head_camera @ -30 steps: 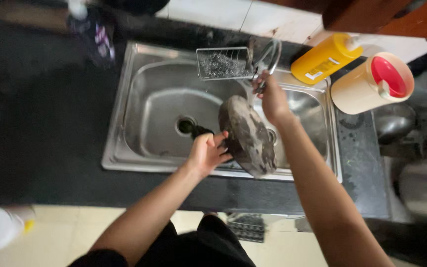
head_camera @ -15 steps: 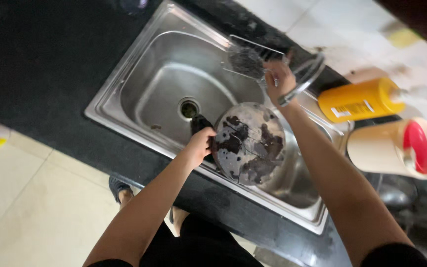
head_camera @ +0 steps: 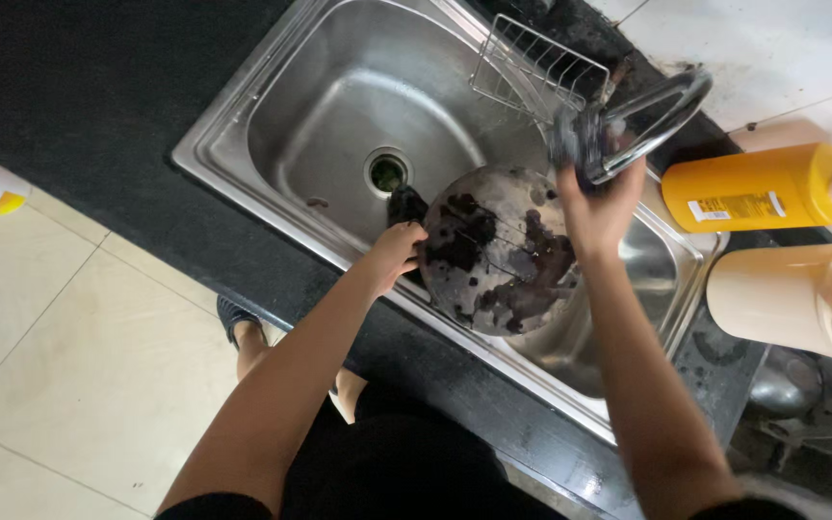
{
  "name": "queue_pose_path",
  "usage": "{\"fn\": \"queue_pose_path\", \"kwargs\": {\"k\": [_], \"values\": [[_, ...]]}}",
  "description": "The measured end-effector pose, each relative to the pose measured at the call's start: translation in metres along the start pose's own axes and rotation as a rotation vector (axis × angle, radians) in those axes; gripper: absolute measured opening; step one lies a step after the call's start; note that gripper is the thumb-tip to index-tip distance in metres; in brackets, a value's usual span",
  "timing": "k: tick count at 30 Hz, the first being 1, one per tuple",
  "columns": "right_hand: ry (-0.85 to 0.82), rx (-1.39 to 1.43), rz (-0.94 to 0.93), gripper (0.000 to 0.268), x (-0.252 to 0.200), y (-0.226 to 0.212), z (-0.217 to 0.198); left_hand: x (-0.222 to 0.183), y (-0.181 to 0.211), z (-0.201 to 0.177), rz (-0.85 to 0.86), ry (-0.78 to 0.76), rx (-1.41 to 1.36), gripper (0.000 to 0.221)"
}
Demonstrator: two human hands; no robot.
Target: The person washes a large pot, its lid, a large knife, and a small round wooden board in a kitchen sink, then puts the pot in a cupboard and places a large metal bowl on a counter.
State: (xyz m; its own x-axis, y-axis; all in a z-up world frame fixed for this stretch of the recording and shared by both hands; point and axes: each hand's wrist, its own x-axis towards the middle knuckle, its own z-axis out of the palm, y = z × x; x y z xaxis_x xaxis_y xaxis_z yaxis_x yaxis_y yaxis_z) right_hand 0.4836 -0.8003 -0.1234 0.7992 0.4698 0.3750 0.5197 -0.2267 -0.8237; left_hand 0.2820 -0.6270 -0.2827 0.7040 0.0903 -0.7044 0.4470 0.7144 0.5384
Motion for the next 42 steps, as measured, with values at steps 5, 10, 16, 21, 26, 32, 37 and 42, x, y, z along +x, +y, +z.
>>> {"fn": "queue_pose_path", "kwargs": {"k": [5, 10, 16, 21, 26, 32, 37, 42], "values": [[-0.097, -0.194, 0.311, 0.041, -0.038, 0.045, -0.042, 0.004, -0.003, -0.001, -0.036, 0.034, 0.026, 0.027], [-0.459, -0.248, 0.333, 0.032, -0.037, 0.079, -0.038, 0.013, -0.016, -0.004, 0.061, -0.040, -0.050, 0.027], [-0.003, -0.171, 0.525, 0.039, 0.041, 0.218, -0.042, 0.010, -0.011, 0.001, 0.046, 0.020, 0.017, 0.021], [-0.130, 0.128, 0.820, 0.031, 0.076, 0.272, -0.042, 0.008, -0.010, 0.003, 0.030, 0.032, -0.004, 0.018], [-0.040, 0.089, 0.765, 0.037, 0.065, 0.245, -0.032, 0.001, -0.003, 0.006, 0.003, 0.039, 0.012, 0.030], [-0.065, -0.336, 0.403, 0.056, -0.026, 0.106, -0.012, 0.000, -0.003, 0.007, -0.051, 0.098, -0.024, 0.049], [-0.426, -0.574, -0.540, 0.055, -0.112, -0.002, 0.006, 0.016, -0.019, 0.012, -0.025, 0.057, -0.356, 0.050], [-0.328, -0.706, -0.190, 0.046, -0.168, -0.024, 0.052, 0.057, -0.048, 0.019, 0.225, -0.022, -0.688, 0.041]]}}
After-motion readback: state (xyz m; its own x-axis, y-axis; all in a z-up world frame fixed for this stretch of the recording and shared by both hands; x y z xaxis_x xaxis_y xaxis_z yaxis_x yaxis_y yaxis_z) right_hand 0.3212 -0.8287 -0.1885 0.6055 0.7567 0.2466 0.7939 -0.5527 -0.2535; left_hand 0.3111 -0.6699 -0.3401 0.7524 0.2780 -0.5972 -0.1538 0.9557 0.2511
